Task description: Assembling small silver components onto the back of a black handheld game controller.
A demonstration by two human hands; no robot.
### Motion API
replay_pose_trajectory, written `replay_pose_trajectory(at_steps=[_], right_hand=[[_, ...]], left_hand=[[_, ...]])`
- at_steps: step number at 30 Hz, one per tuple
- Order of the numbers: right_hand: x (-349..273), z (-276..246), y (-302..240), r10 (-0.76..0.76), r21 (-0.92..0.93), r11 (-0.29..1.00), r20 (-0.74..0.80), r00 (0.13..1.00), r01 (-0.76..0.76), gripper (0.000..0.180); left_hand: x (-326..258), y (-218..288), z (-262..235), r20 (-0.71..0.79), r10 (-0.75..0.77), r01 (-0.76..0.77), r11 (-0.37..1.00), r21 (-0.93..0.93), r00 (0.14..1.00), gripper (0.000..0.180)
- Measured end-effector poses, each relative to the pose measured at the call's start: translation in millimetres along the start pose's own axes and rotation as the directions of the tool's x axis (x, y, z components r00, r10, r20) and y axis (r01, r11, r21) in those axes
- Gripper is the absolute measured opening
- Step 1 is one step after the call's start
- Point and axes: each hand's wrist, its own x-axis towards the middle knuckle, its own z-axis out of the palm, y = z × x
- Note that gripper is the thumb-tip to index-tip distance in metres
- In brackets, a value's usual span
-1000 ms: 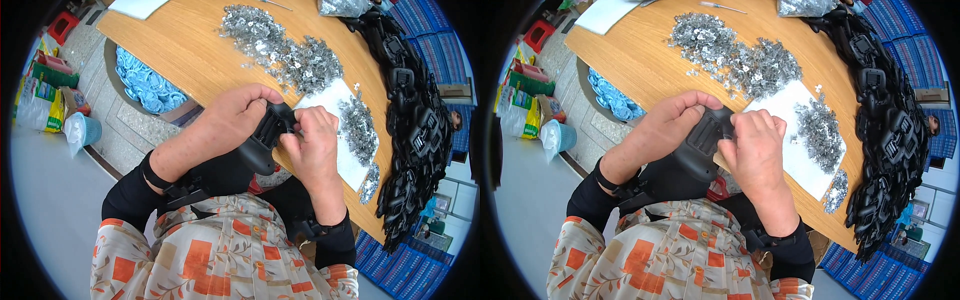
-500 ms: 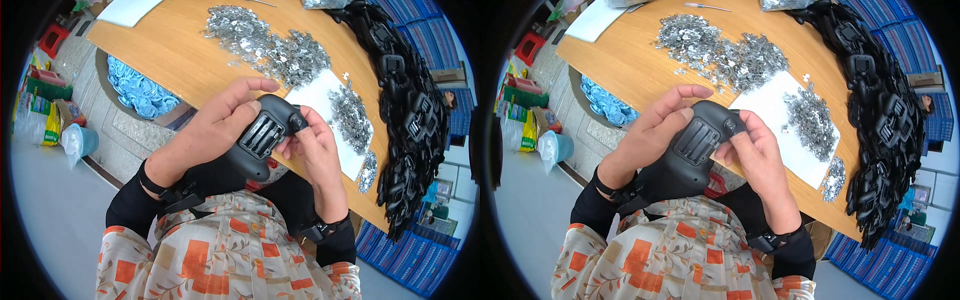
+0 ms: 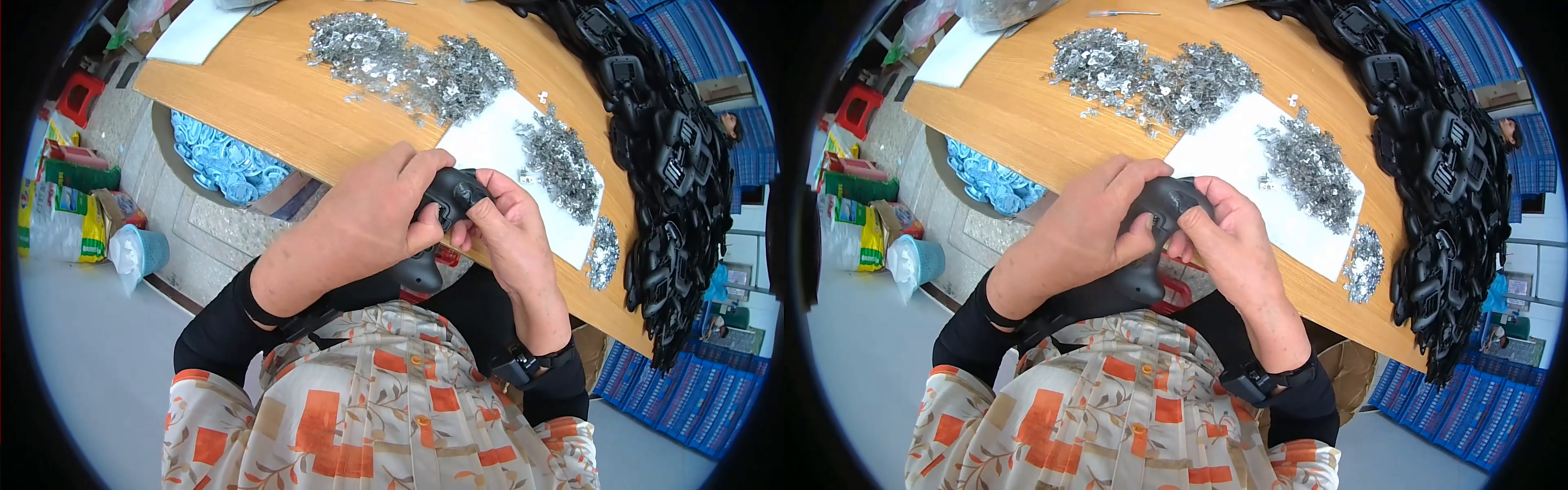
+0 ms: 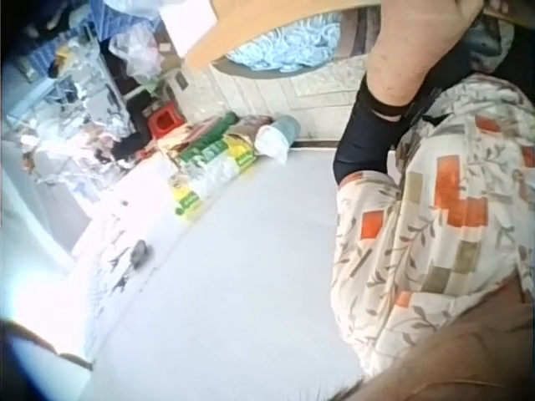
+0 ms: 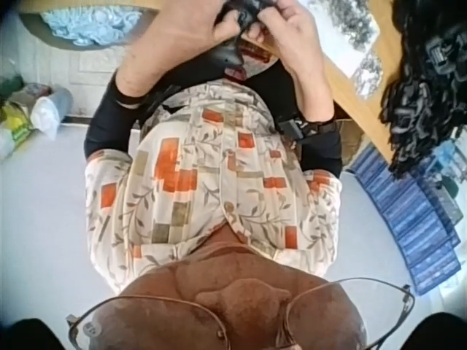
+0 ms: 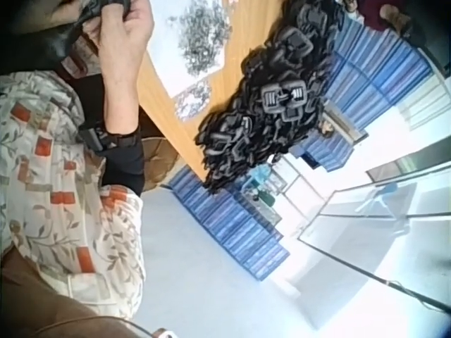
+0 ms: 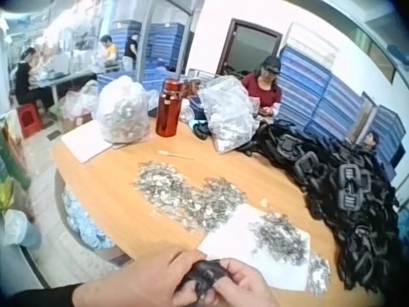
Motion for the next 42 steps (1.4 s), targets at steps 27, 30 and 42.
replay_pose_trajectory(at_steps=[27, 30, 42], right_hand=[[-0.5, 28.5, 21.2, -0.485, -0.455, 0.799, -0.099, 0.869, 0.394, 0.016], [0.3, 25.8, 23.9, -0.428, -0.427, 0.831, -0.081, 0.9, 0.356, 0.014], [-0.6, 28.7, 17.2, -0.233, -0.266, 0.942, -0.086, 0.969, 0.203, 0.008]], left_hand=[[-2.7, -7.9, 42.4, -0.019, -0.133, 0.089, 0.755, -0.649, 0.991, 0.04], [-6.7, 5.6, 32.4, 0.008, -0.131, 0.111, 0.799, -0.59, 0.991, 0.039], [-10.9, -27.1, 48.7, 0.253, -0.105, 0.264, 0.109, -0.958, 0.962, 0.023]])
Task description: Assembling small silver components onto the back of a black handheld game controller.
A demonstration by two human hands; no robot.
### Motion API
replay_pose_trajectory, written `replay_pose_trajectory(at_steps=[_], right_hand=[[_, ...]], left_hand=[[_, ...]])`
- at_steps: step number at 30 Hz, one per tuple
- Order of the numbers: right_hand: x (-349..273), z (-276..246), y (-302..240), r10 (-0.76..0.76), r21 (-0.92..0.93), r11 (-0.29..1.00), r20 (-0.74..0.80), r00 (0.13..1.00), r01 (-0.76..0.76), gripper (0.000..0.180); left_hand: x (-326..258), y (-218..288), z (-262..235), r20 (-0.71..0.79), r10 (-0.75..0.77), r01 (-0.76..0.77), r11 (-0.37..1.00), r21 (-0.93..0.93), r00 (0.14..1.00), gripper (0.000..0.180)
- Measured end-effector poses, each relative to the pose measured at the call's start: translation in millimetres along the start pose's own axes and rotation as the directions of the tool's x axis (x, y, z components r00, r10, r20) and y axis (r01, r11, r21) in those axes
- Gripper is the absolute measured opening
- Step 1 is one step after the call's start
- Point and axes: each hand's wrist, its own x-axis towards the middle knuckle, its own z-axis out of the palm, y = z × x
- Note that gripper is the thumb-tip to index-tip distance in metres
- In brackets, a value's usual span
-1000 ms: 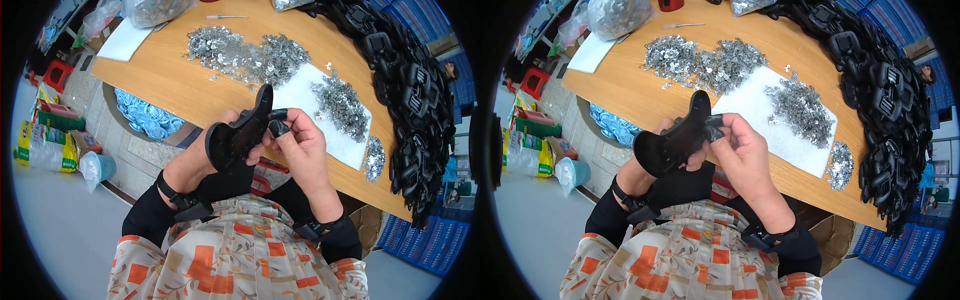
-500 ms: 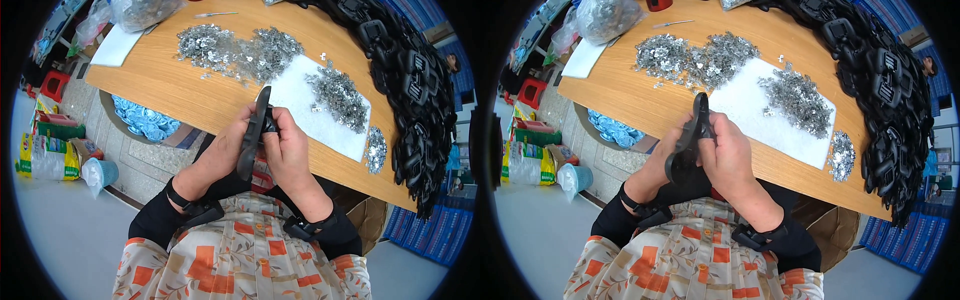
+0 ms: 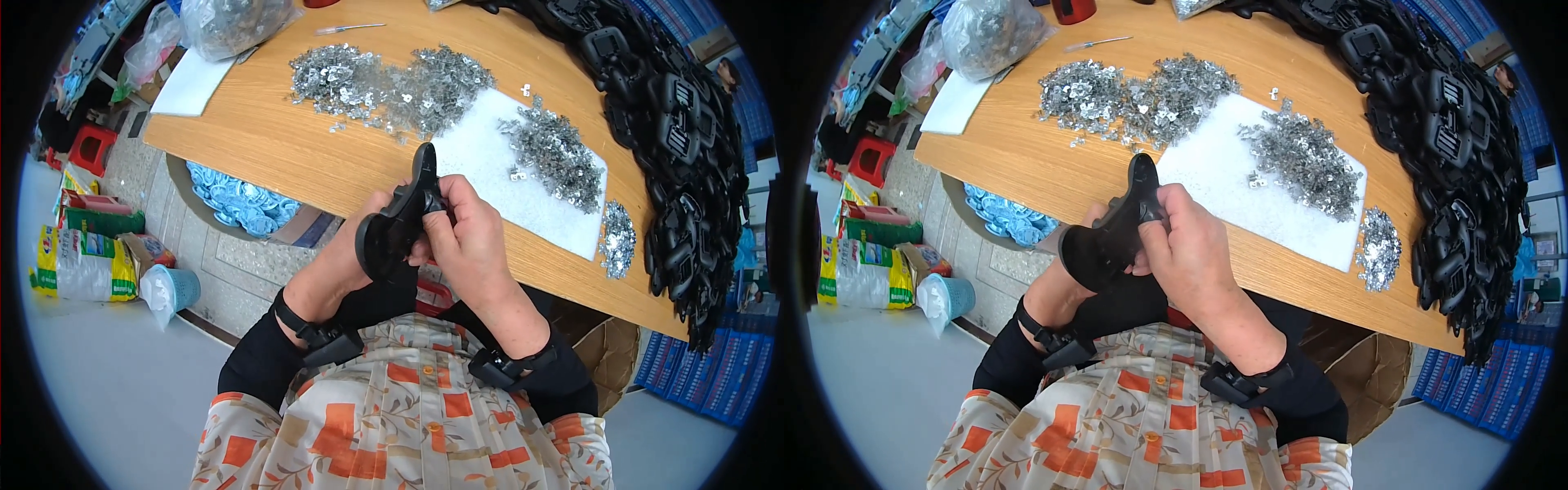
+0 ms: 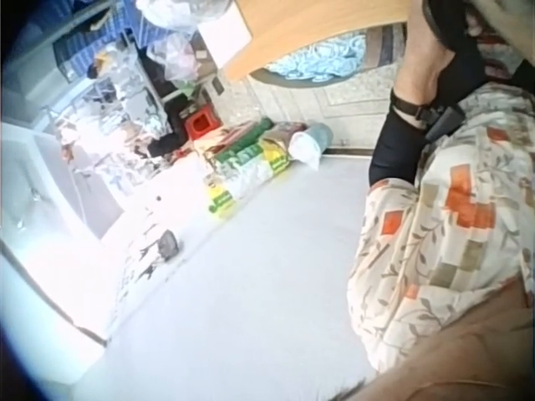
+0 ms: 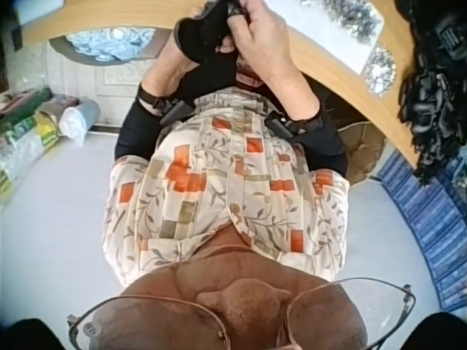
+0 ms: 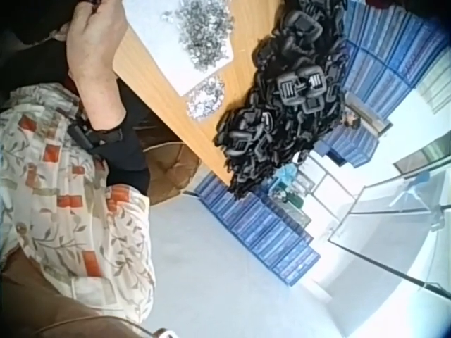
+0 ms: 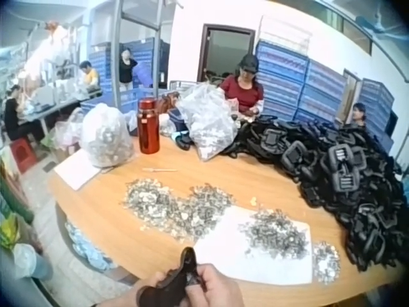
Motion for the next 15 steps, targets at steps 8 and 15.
replay_pose_trajectory(at_steps=[8, 15], right_hand=[[0.0, -5.7, -3.9, -0.007, -0.103, 0.995, 0.012, 1.0, 0.008, 0.007], [3.9, -9.4, 15.1, -0.078, -0.059, 0.995, -0.021, 0.997, 0.076, 0.008]], left_hand=[[0.9, 4.8, 3.9, 0.039, 0.01, -0.012, 0.999, 0.048, 0.999, 0.023], [6.0, 1.4, -9.9, 0.144, -0.085, 0.123, 0.952, -0.279, 0.986, 0.024]])
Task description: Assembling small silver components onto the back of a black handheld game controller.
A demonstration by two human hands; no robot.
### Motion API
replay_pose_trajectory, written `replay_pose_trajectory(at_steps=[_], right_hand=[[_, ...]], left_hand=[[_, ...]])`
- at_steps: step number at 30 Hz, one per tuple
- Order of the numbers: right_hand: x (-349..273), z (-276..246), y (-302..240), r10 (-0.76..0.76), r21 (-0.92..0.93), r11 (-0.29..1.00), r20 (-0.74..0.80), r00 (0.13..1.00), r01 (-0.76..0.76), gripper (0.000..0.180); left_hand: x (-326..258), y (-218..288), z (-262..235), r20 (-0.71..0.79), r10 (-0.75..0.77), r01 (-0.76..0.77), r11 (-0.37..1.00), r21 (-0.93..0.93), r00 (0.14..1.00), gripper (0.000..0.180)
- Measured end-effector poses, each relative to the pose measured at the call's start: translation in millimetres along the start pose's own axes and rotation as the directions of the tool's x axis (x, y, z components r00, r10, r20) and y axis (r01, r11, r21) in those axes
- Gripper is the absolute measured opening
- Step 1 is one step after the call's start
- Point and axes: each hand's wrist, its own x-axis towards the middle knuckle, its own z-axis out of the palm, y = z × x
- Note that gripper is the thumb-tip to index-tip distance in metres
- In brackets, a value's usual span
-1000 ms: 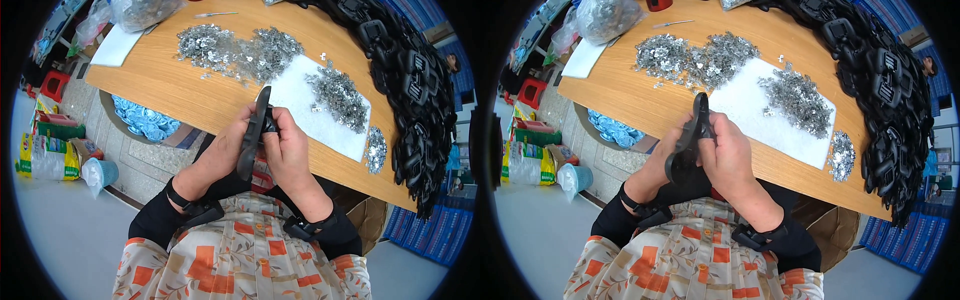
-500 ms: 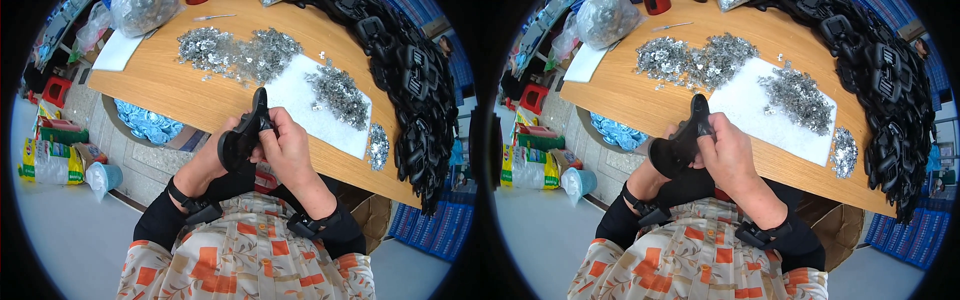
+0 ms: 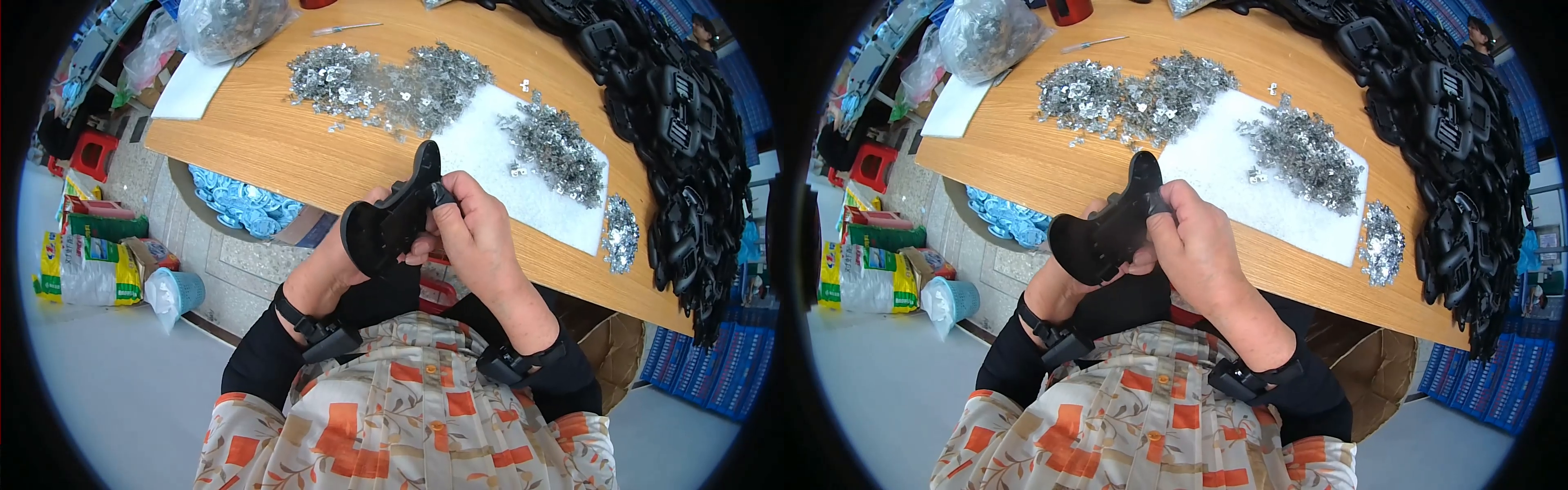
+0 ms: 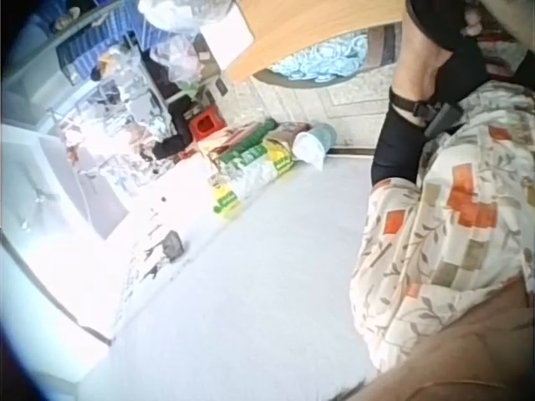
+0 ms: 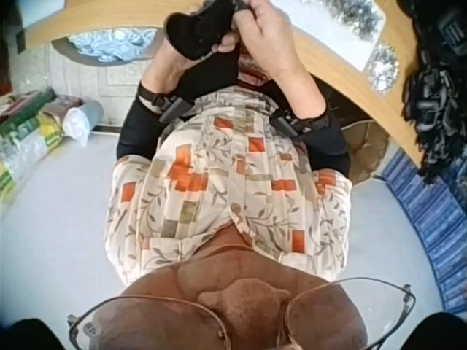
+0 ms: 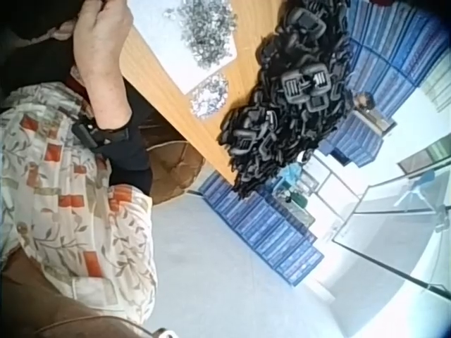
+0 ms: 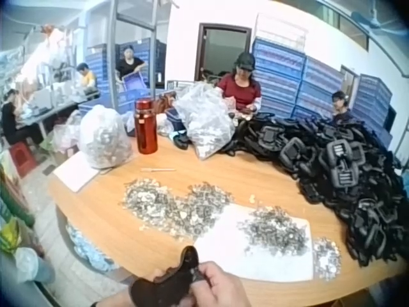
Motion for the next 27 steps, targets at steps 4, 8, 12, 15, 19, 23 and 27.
replay_pose_trajectory(at_steps=[4, 8, 12, 15, 19, 23, 27], right_hand=[[-1.6, 4.7, -8.8, 0.067, 0.044, 0.997, 0.009, 0.998, -0.067, 0.011], [-0.3, 1.6, -15.8, 0.084, -0.109, 0.991, 0.006, 0.996, -0.083, 0.013], [-3.9, -9.7, -5.0, 0.173, 0.051, 0.983, 0.066, 0.983, -0.177, 0.014], [-18.2, -32.8, -5.3, 0.079, 0.221, 0.971, 0.057, 0.995, -0.089, 0.02], [-39.5, -41.7, -18.9, 0.156, 0.32, 0.921, 0.215, 0.964, -0.221, 0.039], [-42.4, -46.8, -14.5, 0.237, 0.343, 0.874, 0.319, 0.918, -0.345, 0.043], [-36.0, -44.5, -13.2, 0.21, 0.355, 0.877, 0.324, 0.922, -0.325, 0.047]], left_hand=[[-1.7, -2.3, -12.8, -0.003, -0.045, 0.045, 0.998, 0.032, 0.999, 0.029], [-1.8, 0.6, 8.6, -0.149, 0.012, 0.031, 0.959, 0.281, 0.989, 0.031], [-0.2, 7.6, 28.4, -0.163, 0.04, 0.035, 0.902, 0.431, 0.986, 0.036], [2.0, 11.5, 30.7, -0.172, 0.062, 0.023, 0.89, 0.455, 0.983, 0.044], [10.4, -3.9, 22.7, -0.162, 0.389, -0.136, 0.635, 0.761, 0.907, 0.048], [3.4, 6.1, 42.8, -0.289, 0.344, -0.054, 0.722, 0.69, 0.893, 0.053], [-4.9, 12.9, 34.0, -0.384, 0.128, 0.031, 0.923, 0.383, 0.915, 0.042]])
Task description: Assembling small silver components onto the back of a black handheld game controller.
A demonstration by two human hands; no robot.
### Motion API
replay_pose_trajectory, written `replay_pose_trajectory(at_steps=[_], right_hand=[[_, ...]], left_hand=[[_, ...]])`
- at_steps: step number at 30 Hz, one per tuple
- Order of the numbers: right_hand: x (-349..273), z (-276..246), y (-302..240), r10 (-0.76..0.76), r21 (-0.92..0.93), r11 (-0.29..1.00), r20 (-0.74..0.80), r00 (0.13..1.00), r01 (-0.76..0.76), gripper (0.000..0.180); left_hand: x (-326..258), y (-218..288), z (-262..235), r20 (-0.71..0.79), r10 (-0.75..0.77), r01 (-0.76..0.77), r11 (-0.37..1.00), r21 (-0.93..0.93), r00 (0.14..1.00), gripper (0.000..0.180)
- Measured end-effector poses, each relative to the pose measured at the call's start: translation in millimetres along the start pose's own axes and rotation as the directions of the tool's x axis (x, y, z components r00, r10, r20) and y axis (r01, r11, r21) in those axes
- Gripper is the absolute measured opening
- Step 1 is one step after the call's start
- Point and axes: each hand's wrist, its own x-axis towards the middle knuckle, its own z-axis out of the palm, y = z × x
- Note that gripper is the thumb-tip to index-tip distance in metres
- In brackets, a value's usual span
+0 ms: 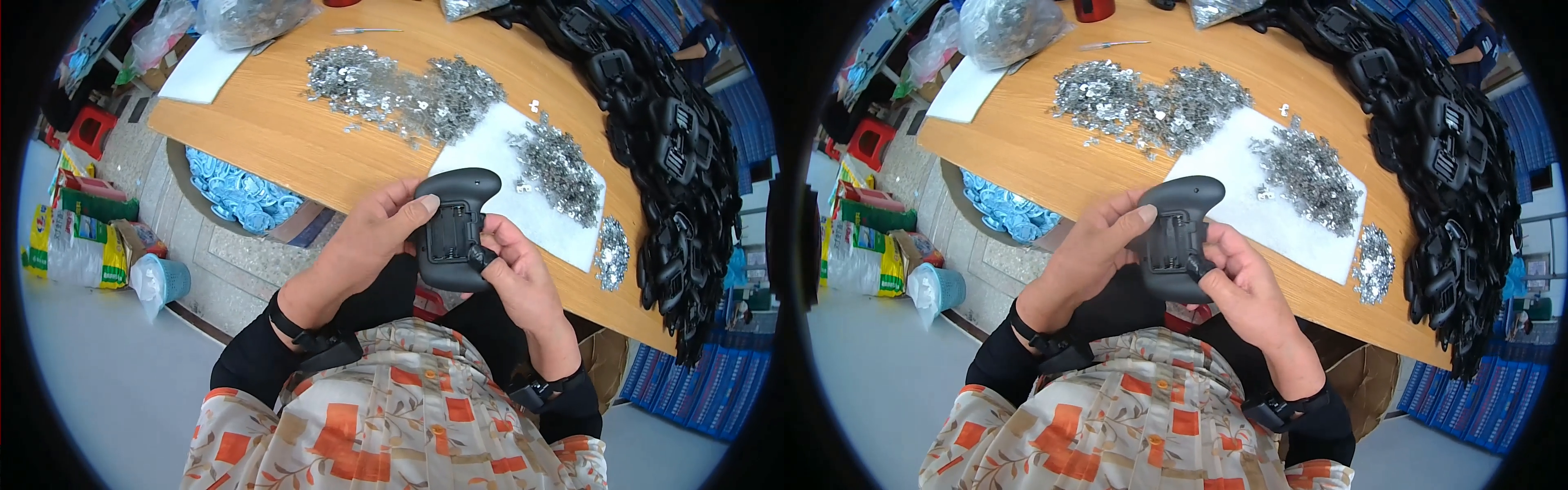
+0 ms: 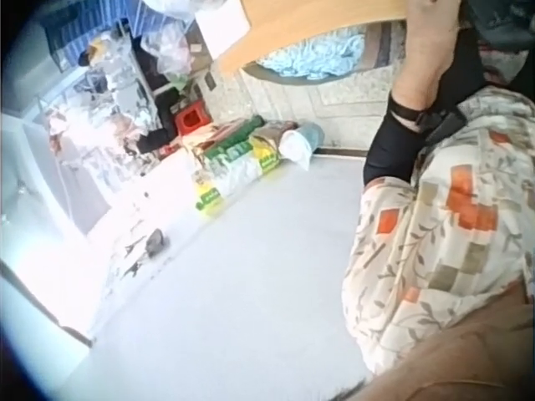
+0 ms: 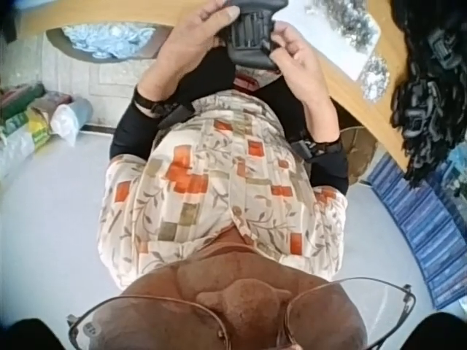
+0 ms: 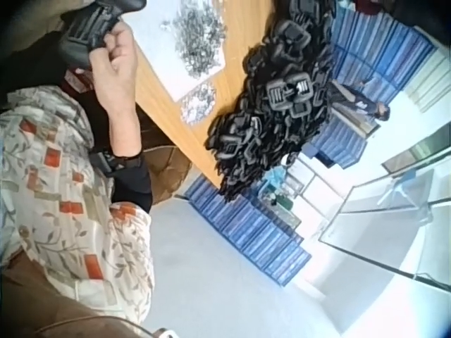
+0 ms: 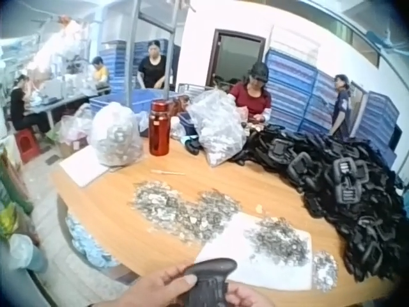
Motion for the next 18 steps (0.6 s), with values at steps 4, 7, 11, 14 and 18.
replay_pose_trajectory(at_steps=[4, 7, 11, 14, 18], right_hand=[[12.8, 12.5, -11.0, -0.081, -0.13, 0.988, -0.011, 0.997, 0.079, 0.042], [31.7, 10.1, -22.6, -0.212, -0.5, 0.854, -0.077, 0.974, 0.146, 0.034], [80.2, 28.9, -45.3, -0.375, -0.87, 0.455, 0.007, 0.927, 0.191, 0.025], [124.4, 40.9, -43.4, -0.485, -0.909, 0.25, 0.181, 0.856, 0.333, 0.023], [168.5, 62.4, -39.4, -0.473, -0.935, -0.039, 0.327, 0.818, 0.351, 0.022]], left_hand=[[-11.1, 10.6, -7.0, -0.077, -0.001, -0.008, 0.993, -0.114, 0.997, 0.036], [-20.4, 20.0, -30.4, -0.149, 0.133, -0.144, 0.987, -0.069, 0.98, 0.031], [-33.5, 25.7, -50.6, -0.197, 0.145, -0.143, 0.989, 0.027, 0.97, 0.03], [-38.5, 26.3, -53.8, -0.188, 0.164, -0.145, 0.983, 0.109, 0.968, 0.031], [-39.4, 23.0, -59.1, -0.17, 0.155, -0.128, 0.979, 0.159, 0.973, 0.036]])
